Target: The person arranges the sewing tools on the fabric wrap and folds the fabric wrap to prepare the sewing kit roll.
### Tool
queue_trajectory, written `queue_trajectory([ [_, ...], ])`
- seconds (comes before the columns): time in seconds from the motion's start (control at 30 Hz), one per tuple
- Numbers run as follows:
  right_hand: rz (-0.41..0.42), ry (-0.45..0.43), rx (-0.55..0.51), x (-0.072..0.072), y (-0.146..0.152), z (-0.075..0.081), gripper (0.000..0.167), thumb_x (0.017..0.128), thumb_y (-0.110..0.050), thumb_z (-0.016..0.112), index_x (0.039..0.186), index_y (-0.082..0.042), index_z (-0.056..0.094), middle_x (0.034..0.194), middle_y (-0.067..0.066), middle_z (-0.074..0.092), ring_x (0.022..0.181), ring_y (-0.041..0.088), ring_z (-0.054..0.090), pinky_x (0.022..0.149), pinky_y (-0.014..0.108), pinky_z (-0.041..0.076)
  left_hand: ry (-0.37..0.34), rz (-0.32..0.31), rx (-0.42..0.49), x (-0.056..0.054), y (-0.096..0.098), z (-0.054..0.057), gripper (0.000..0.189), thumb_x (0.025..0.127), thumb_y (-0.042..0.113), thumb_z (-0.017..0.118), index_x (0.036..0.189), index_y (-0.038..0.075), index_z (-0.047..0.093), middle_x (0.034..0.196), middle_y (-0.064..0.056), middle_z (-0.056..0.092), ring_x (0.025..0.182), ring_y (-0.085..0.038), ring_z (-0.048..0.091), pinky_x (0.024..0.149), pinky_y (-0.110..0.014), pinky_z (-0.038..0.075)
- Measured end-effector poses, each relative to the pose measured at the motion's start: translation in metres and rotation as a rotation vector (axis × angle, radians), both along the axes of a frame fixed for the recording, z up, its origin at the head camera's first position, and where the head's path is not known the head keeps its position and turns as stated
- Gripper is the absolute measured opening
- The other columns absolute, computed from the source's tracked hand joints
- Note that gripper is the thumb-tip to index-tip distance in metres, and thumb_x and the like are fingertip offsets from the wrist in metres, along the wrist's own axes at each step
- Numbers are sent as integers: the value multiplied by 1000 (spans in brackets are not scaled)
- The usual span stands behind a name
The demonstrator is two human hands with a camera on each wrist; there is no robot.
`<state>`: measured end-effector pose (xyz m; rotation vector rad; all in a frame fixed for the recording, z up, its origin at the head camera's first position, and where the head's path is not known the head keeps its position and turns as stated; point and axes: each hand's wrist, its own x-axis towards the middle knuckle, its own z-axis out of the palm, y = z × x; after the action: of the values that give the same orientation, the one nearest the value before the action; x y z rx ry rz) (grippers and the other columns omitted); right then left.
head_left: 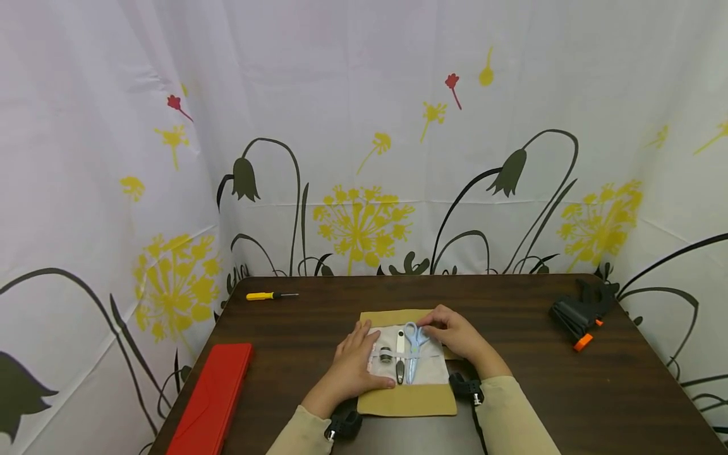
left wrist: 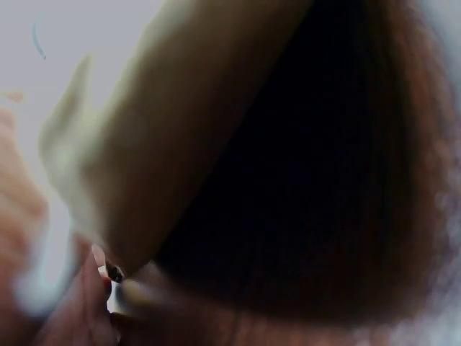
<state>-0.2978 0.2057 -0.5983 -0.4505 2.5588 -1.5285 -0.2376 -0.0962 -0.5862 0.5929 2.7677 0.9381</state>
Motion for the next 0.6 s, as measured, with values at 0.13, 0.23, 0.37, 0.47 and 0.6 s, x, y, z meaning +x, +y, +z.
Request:
queue_trajectory([
  [0.13, 1, -5, 15, 0, 0, 2, 18, 104, -17, 74, 111, -29, 85, 112, -2, 68, 104, 20, 59, 87, 29, 50, 4, 0, -8, -1, 0, 0, 115, 76, 59, 96, 165, 8, 43, 182, -19, 20, 171, -44, 10, 130, -75, 14],
  [0.23, -1, -13, 29, 1, 0, 3, 17, 105, -18, 73, 109, -30, 85, 113, -3, 69, 105, 20, 59, 90, 31, 51, 1, 3, -14, -2, 1, 0, 116, 77, 60, 95, 166, 8, 43, 182, -19, 19, 171, -43, 10, 130, -74, 14],
  [0.37, 0, -15, 50, 1, -1, 3, 18, 104, -17, 74, 107, -31, 85, 112, -5, 69, 104, 20, 59, 90, 32, 50, 1, 5, -21, -2, 1, -1, 115, 77, 59, 95, 166, 8, 43, 182, -18, 20, 171, -44, 10, 130, -75, 15],
  [0.47, 9, -9, 63, 1, -1, 3, 18, 103, -15, 75, 109, -29, 85, 111, -3, 68, 101, 20, 57, 85, 29, 48, 3, 9, -22, -2, 1, -1, 115, 76, 59, 96, 166, 8, 43, 182, -18, 20, 171, -44, 10, 129, -75, 15],
  [0.6, 11, -4, 76, 2, -2, 3, 19, 101, -13, 77, 110, -29, 85, 109, -2, 67, 98, 20, 56, 82, 28, 47, 3, 6, -17, -1, 1, -1, 115, 76, 59, 96, 165, 8, 44, 182, -18, 20, 171, -43, 10, 129, -75, 15],
])
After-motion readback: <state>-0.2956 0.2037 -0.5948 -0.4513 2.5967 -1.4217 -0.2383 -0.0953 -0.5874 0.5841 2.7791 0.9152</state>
